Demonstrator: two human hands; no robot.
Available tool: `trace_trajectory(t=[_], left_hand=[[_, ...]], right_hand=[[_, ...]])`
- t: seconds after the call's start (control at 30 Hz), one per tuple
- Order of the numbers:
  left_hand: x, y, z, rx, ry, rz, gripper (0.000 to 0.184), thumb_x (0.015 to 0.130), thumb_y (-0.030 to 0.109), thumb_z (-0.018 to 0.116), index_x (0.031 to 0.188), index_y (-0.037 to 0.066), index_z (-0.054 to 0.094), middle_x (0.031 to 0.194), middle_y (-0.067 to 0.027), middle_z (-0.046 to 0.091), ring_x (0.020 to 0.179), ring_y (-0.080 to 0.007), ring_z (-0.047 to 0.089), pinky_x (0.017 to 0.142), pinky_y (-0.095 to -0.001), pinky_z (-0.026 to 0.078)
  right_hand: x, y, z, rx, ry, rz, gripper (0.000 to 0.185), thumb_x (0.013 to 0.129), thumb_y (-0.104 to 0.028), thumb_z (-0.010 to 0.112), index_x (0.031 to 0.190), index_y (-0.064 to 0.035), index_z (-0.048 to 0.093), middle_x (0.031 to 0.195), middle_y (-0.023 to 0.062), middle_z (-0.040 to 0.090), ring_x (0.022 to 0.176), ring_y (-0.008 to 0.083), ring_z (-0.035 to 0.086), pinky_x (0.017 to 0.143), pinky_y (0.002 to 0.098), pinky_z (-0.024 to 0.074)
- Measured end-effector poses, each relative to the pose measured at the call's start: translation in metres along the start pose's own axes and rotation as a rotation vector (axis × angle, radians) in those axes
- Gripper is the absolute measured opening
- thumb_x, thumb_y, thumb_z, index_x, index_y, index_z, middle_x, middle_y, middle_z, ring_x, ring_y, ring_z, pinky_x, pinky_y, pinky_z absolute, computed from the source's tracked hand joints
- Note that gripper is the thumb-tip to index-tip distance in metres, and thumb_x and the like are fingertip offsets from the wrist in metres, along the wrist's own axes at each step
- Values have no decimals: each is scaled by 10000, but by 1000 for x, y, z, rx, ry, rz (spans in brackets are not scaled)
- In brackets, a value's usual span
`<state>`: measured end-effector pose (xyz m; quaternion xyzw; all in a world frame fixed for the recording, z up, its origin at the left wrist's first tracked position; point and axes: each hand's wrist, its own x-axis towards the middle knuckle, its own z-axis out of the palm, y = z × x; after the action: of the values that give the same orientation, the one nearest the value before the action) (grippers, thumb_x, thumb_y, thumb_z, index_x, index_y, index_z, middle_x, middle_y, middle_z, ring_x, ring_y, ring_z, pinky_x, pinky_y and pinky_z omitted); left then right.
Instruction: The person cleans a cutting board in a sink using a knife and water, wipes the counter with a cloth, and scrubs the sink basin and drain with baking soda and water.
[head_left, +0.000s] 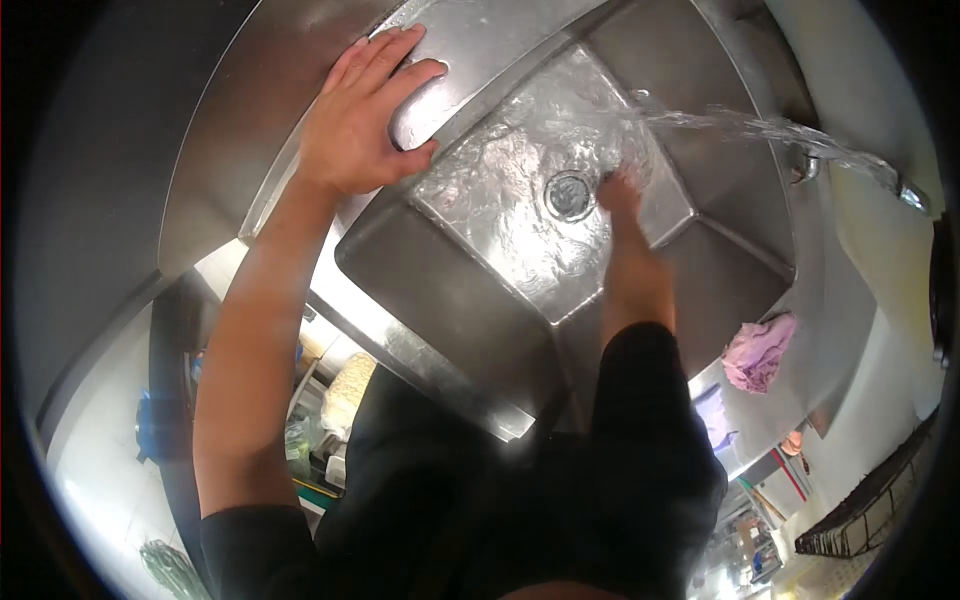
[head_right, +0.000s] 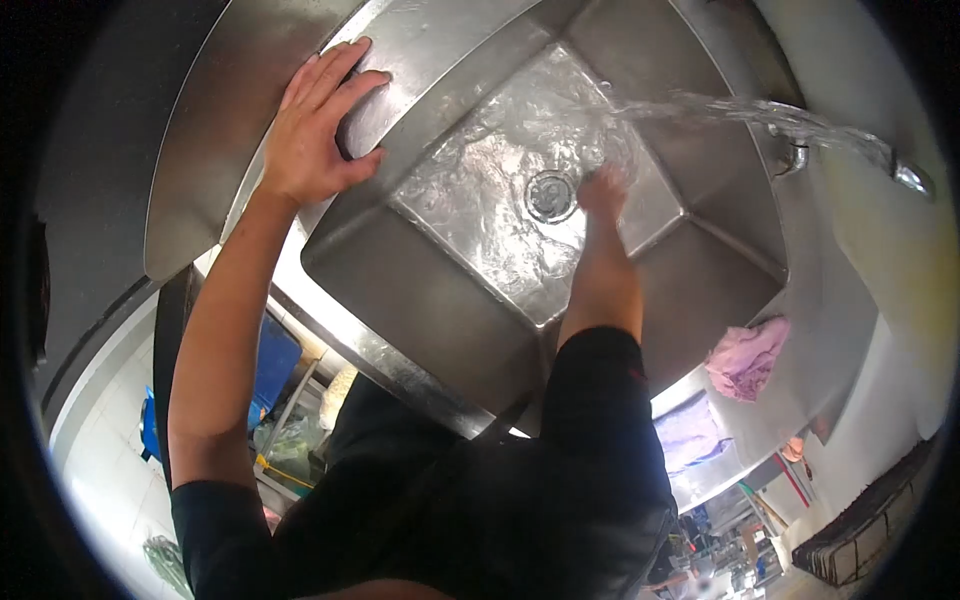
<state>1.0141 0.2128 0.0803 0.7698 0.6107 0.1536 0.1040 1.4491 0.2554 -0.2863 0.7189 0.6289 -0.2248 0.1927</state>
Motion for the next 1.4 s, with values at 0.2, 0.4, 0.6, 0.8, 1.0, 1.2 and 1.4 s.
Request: trace_trajectory(t=[0.2, 0.4, 0.6, 0.8, 1.0, 1.2, 1.4], left_hand=[[1, 0, -1, 0, -2, 5, 723, 588, 227, 797, 1275, 187, 577, 1520, -70, 404, 1396, -299, 368, 1168, -467, 258], [3, 6, -5, 9, -17, -8, 719, 591, 229, 782, 1277, 174, 574, 1522, -71, 401, 1402, -299, 361, 1174, -474, 246], [1, 5, -4, 5, -11, -1, 726, 600, 206, 793, 1289, 175, 564, 1526, -66, 395, 1411, -292, 350, 1180, -476, 237], [1, 5, -5, 18, 16, 3, 671, 636, 256, 783, 1272, 177, 584, 1511, -62, 414, 1390, -286, 371, 1170, -457, 271], [-1, -1, -1, -26, -13, 16, 723, 612, 201, 790, 1295, 173, 554, 1525, -71, 396, 1408, -298, 348, 1177, -475, 238], [0, 3, -1, -2, 5, 10, 690, 622, 225, 778, 1279, 177, 574, 1522, -65, 403, 1391, -302, 370, 1175, -476, 247], [-2, 0, 3, 12, 11, 2, 703, 614, 213, 799, 1281, 192, 576, 1515, -47, 415, 1387, -277, 380, 1177, -470, 252]], right_hand=[[-82, -57, 55, -234, -69, -634, 467, 907, -221, 521, 1335, -36, 553, 1406, 235, 506, 1339, 345, 458, 1157, 495, 279], [-40, 3, -163, 1801, 413, -161, 209, 861, -115, 490, 880, -7, 669, 771, 129, 671, 623, 248, 618, 586, 366, 522], [-164, 55, -438, 2308, 138, -894, 238, 842, -120, 513, 921, 41, 669, 861, 142, 687, 845, 234, 659, 779, 363, 516], [-156, 83, -410, 1161, 895, -106, 240, 883, -182, 560, 860, 32, 666, 738, 87, 615, 649, 174, 583, 573, 283, 460], [-131, 85, -375, 1602, 446, -555, 206, 925, -179, 567, 929, 14, 638, 856, 140, 641, 796, 274, 667, 653, 302, 508], [-125, 48, -355, 1823, 706, -623, 186, 901, -199, 594, 982, -39, 646, 1079, 155, 641, 998, 433, 651, 793, 386, 530], [-24, 154, -145, 2284, -179, -665, 211, 854, -255, 657, 984, -90, 673, 1048, 78, 683, 933, 279, 641, 831, 389, 510]])
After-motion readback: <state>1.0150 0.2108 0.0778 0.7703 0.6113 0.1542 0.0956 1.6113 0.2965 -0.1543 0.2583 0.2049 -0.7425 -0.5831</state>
